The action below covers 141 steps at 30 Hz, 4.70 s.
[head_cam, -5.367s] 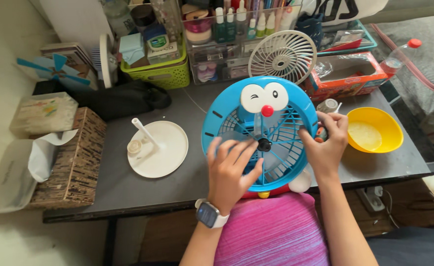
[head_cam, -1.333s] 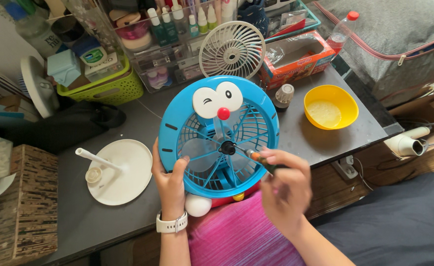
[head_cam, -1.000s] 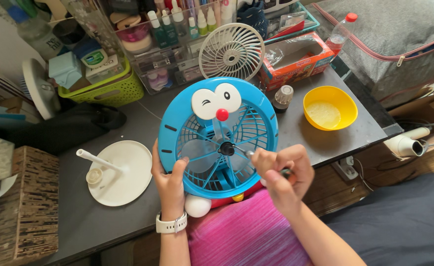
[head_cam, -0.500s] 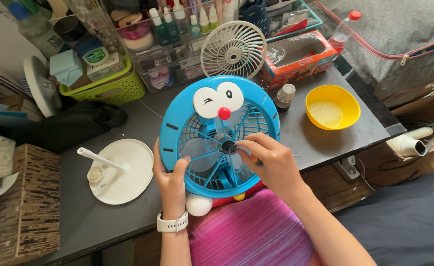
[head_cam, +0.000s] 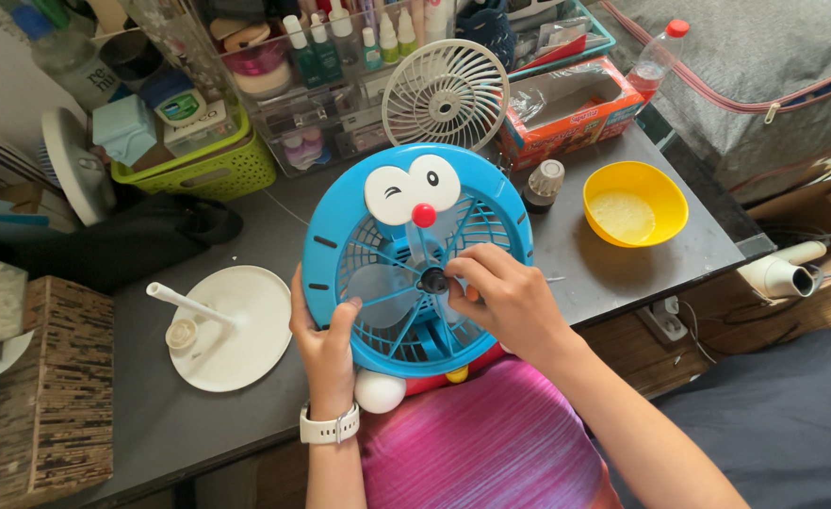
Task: The person disassembles a small blue Doraemon-themed fan on a cluttered desk. They use a screwdriver to remove screws from the front grille and the central hub, then remove the grille and the fan blade. The person continues to unscrew the central hub and removes a small black cap.
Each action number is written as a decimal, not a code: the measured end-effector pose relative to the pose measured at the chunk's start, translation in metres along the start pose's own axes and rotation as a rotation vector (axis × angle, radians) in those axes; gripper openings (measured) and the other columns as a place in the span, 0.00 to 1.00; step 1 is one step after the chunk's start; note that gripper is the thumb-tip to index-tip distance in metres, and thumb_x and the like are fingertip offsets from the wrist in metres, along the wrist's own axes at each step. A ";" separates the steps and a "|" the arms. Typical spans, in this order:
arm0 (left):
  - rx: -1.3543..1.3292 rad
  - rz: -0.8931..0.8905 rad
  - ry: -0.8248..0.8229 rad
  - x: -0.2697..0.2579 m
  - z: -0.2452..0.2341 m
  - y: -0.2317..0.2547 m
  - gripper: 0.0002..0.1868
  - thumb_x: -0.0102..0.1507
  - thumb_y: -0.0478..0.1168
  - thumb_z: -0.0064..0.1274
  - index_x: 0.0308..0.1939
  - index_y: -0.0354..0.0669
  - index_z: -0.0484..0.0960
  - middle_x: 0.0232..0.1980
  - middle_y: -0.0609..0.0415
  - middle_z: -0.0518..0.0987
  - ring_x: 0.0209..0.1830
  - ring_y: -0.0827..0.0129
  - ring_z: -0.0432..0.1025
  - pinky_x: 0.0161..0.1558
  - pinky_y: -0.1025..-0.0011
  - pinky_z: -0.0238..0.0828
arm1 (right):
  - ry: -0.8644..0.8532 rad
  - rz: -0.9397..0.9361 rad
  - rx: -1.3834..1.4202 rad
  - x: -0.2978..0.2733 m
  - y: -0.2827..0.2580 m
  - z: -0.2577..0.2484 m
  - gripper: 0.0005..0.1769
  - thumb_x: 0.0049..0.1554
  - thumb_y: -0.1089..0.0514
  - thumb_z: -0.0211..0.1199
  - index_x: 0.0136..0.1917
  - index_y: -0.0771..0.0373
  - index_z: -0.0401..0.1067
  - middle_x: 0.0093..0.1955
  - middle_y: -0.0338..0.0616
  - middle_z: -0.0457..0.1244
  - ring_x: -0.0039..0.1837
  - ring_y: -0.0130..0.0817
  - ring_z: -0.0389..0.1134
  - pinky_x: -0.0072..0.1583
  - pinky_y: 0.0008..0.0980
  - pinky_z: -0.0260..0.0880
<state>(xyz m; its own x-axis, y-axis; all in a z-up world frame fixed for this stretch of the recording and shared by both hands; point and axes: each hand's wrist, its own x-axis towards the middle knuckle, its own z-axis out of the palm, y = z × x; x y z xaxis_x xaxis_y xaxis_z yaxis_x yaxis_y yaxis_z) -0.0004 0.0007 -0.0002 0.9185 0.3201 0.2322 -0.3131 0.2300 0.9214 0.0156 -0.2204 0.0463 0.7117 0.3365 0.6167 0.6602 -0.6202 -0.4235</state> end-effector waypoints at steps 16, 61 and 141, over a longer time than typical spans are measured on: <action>0.029 0.028 -0.015 0.001 0.000 -0.001 0.30 0.59 0.29 0.52 0.67 0.35 0.71 0.52 0.56 0.77 0.48 0.75 0.70 0.52 0.74 0.71 | 0.084 -0.076 -0.142 -0.008 -0.005 -0.003 0.09 0.53 0.66 0.70 0.49 0.63 0.77 0.45 0.39 0.68 0.45 0.36 0.69 0.45 0.34 0.72; 0.095 0.050 -0.019 0.003 0.002 -0.001 0.30 0.58 0.30 0.52 0.67 0.34 0.71 0.55 0.53 0.77 0.51 0.72 0.72 0.53 0.72 0.72 | -0.012 -0.333 -0.115 0.003 0.020 -0.005 0.14 0.51 0.69 0.67 0.51 0.67 0.69 0.41 0.43 0.63 0.42 0.36 0.70 0.42 0.32 0.73; 0.101 0.210 0.016 0.022 0.043 -0.026 0.33 0.55 0.41 0.58 0.66 0.41 0.76 0.54 0.43 0.80 0.52 0.55 0.77 0.55 0.61 0.76 | -0.962 -0.355 -0.395 0.094 -0.103 0.385 0.18 0.47 0.59 0.73 0.51 0.65 0.77 0.51 0.52 0.70 0.54 0.47 0.74 0.53 0.42 0.76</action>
<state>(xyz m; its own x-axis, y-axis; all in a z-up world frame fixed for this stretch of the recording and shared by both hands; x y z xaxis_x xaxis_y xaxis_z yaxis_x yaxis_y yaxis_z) 0.0384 -0.0380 -0.0052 0.8312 0.3664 0.4182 -0.4709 0.0640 0.8798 0.1068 0.1481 -0.1076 0.4995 0.8459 -0.1870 0.8632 -0.5043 0.0241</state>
